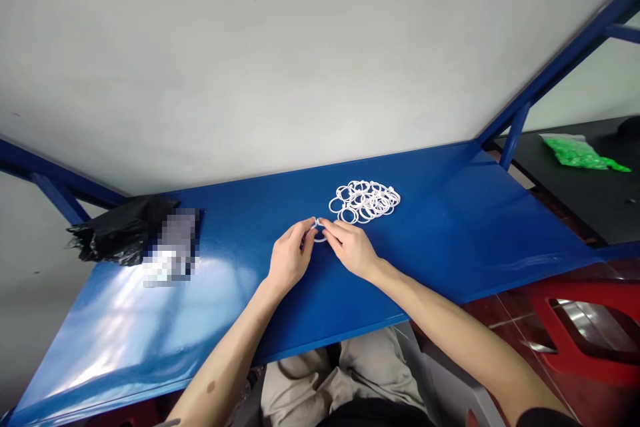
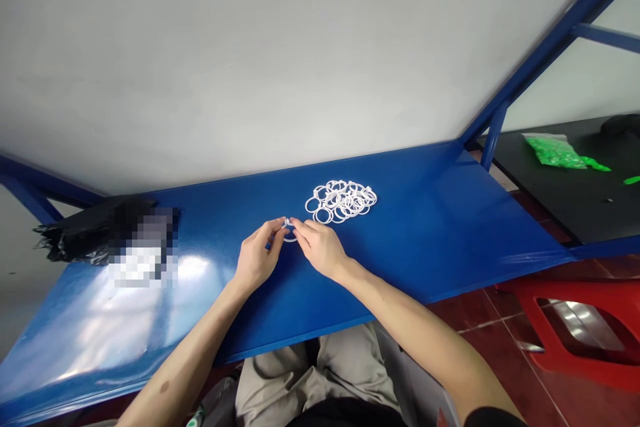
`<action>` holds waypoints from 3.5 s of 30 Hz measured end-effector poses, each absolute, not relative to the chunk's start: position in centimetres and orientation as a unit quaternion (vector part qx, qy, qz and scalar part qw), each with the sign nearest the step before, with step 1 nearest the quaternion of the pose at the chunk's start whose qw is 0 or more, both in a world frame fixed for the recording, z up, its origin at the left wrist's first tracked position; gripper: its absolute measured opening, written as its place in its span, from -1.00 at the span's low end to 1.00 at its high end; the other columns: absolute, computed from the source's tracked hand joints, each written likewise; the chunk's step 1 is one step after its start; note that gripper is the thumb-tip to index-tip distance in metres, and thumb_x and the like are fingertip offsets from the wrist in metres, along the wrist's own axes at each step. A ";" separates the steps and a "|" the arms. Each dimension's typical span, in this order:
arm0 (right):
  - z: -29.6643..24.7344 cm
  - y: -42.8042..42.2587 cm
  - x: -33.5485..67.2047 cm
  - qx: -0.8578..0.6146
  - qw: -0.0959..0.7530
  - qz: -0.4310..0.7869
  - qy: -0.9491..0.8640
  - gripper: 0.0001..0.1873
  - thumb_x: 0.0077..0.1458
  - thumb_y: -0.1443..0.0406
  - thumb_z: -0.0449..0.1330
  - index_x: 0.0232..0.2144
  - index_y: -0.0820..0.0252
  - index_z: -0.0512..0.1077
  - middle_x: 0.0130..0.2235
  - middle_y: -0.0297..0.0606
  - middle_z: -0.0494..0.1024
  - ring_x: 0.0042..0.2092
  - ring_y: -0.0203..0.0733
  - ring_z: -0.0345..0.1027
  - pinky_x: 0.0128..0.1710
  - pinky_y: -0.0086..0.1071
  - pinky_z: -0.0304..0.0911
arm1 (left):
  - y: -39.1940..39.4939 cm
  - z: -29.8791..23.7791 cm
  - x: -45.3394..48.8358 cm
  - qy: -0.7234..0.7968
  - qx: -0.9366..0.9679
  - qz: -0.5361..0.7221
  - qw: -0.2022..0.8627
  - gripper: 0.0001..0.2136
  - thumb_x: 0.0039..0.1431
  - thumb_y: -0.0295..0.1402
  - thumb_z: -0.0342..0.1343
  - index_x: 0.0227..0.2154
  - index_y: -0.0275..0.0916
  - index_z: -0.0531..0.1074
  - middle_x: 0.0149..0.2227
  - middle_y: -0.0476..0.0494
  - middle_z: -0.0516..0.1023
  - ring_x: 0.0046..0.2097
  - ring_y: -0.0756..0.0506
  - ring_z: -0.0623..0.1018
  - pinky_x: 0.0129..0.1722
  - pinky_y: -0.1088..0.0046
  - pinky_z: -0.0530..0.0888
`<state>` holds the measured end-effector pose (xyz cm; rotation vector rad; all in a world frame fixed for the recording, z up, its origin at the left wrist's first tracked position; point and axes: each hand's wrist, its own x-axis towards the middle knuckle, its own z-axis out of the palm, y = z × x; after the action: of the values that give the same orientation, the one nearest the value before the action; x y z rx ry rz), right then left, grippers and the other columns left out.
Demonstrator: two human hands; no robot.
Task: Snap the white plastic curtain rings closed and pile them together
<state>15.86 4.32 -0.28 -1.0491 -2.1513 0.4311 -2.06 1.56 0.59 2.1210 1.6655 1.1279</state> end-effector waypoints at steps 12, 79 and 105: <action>-0.1 3.7 16.2 -0.353 0.290 0.074 -0.887 -0.63 0.43 0.36 -0.06 0.12 0.23 0.46 -0.36 -0.22 0.51 -0.32 -0.18 0.37 -0.30 -0.34 0.37 | 1.2 -0.9 -2.2 0.522 0.753 0.386 0.107 -0.77 0.45 -0.30 -0.10 -0.07 -0.18 0.45 -0.17 -0.13 0.67 -0.27 -0.01 0.66 -0.26 0.49 0.56; -1.6 -1.0 23.2 -0.624 0.258 0.013 -0.737 -0.59 0.37 0.13 0.00 0.05 0.20 0.50 0.19 0.01 0.47 0.27 0.22 0.27 0.25 0.18 0.22 | -5.8 -2.8 -6.7 0.613 0.756 0.230 0.003 -0.62 0.41 -0.23 -0.09 0.17 -0.25 0.39 0.30 -0.25 0.38 0.37 -0.25 0.30 0.38 -0.03 0.24; -1.6 -1.2 23.8 -0.625 0.281 0.050 -0.727 -0.60 0.39 0.09 -0.01 0.01 0.16 0.50 0.20 -0.06 0.47 0.29 0.16 0.26 0.27 0.15 0.19 | -6.1 -2.3 -6.6 0.616 0.750 0.242 0.022 -0.63 0.41 -0.23 -0.09 0.15 -0.21 0.40 0.30 -0.23 0.39 0.37 -0.24 0.30 0.39 -0.03 0.24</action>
<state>23.75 -1.24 -1.62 -1.6741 -1.9491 0.1329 -6.60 -6.11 -2.35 2.3237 1.9079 0.7495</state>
